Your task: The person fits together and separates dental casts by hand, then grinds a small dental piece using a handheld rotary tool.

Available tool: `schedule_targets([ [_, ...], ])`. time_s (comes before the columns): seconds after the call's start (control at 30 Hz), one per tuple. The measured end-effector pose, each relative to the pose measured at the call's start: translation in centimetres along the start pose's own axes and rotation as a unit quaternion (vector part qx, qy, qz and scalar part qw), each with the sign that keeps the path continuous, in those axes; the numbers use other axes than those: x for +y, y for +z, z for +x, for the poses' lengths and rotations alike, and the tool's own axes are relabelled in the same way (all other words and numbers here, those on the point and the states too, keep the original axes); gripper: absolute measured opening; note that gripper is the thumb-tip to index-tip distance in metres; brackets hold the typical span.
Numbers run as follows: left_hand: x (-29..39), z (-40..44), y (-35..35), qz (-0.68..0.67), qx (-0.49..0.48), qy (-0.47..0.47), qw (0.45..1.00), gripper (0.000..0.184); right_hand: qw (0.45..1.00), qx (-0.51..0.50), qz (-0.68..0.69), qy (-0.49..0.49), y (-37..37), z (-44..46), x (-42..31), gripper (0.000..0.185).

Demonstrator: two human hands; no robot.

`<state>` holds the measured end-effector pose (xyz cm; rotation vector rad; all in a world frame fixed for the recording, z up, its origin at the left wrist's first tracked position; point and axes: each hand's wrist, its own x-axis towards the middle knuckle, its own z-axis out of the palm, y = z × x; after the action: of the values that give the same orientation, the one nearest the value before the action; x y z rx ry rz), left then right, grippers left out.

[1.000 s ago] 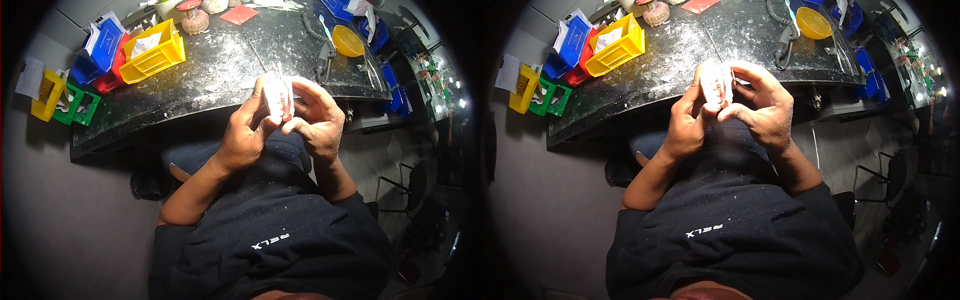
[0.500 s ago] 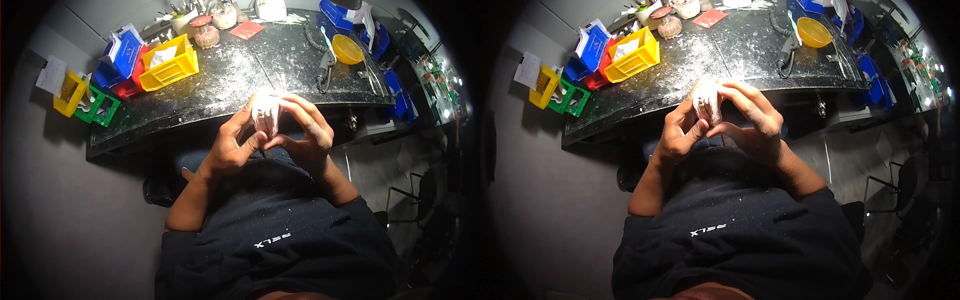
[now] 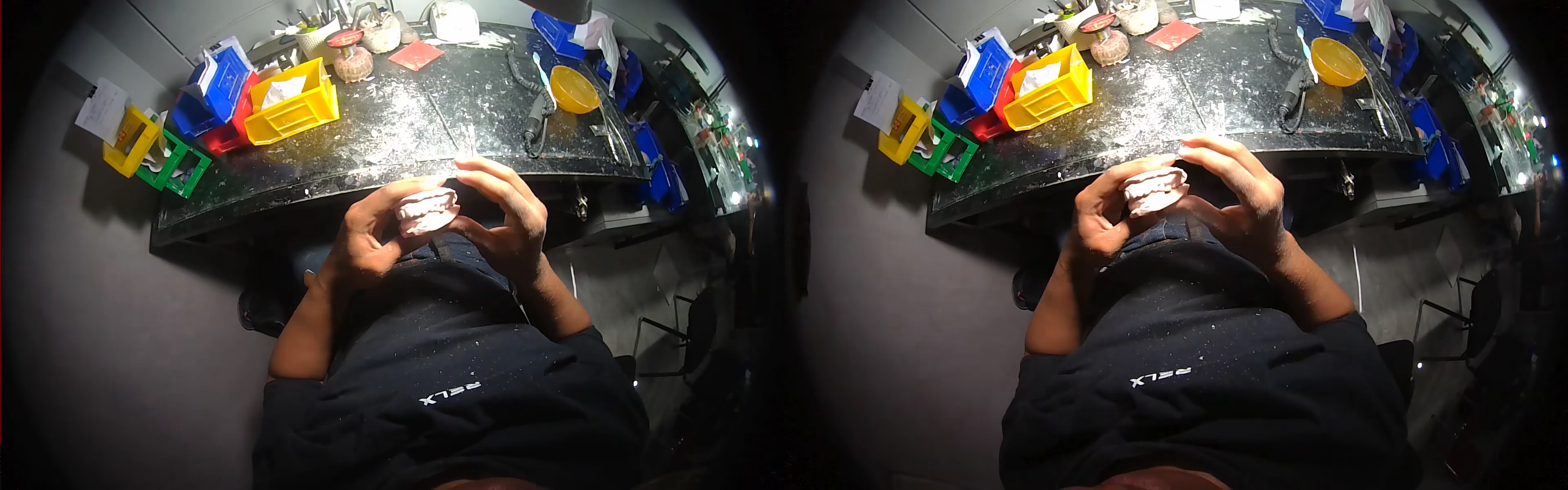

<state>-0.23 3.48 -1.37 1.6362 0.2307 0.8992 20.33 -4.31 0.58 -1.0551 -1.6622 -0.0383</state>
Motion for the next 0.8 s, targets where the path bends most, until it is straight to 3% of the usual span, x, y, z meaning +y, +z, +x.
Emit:
schedule_targets([
  [0.07, -0.2, -0.3, -0.4, -0.135, -0.04, -0.01, 0.99, 0.058, 0.999, -0.02, 0.032, 0.025, 0.0, -0.2, -0.1, 0.045],
  [0.1, -0.6, -0.4, -0.5, -0.135, -0.043, -0.012, 0.99, 0.058, 0.996, -0.043, 0.066, 0.046, 0.0, -0.3, -0.1, 0.046],
  [0.17, -1.5, -0.4, -0.6, -0.063, -0.033, 0.023, 0.997, 0.058, 0.995, -0.057, 0.07, 0.049, -0.1, -0.5, -0.1, 0.047],
  [0.4, -2.2, -0.2, -1.1, -0.001, -0.043, 0.038, 0.998, 0.059, 0.991, -0.068, 0.094, 0.059, -0.2, -0.5, -0.3, 0.049],
  [0.53, -2.3, -0.3, -0.7, 0.036, -0.014, 0.026, 0.999, 0.067, 0.99, -0.08, 0.111, 0.035, -0.5, -0.5, 0.1, 0.047],
  [0.63, -1.3, -0.5, 0.0, 0.032, 0.012, -0.022, 0.999, 0.061, 0.982, -0.11, 0.136, 0.074, -1.1, -0.6, 0.0, 0.049],
  [0.8, -0.7, -0.2, 0.2, 0.067, 0.007, -0.012, 0.998, 0.073, 0.972, -0.142, 0.174, 0.071, -1.4, -0.9, 0.7, 0.049],
])
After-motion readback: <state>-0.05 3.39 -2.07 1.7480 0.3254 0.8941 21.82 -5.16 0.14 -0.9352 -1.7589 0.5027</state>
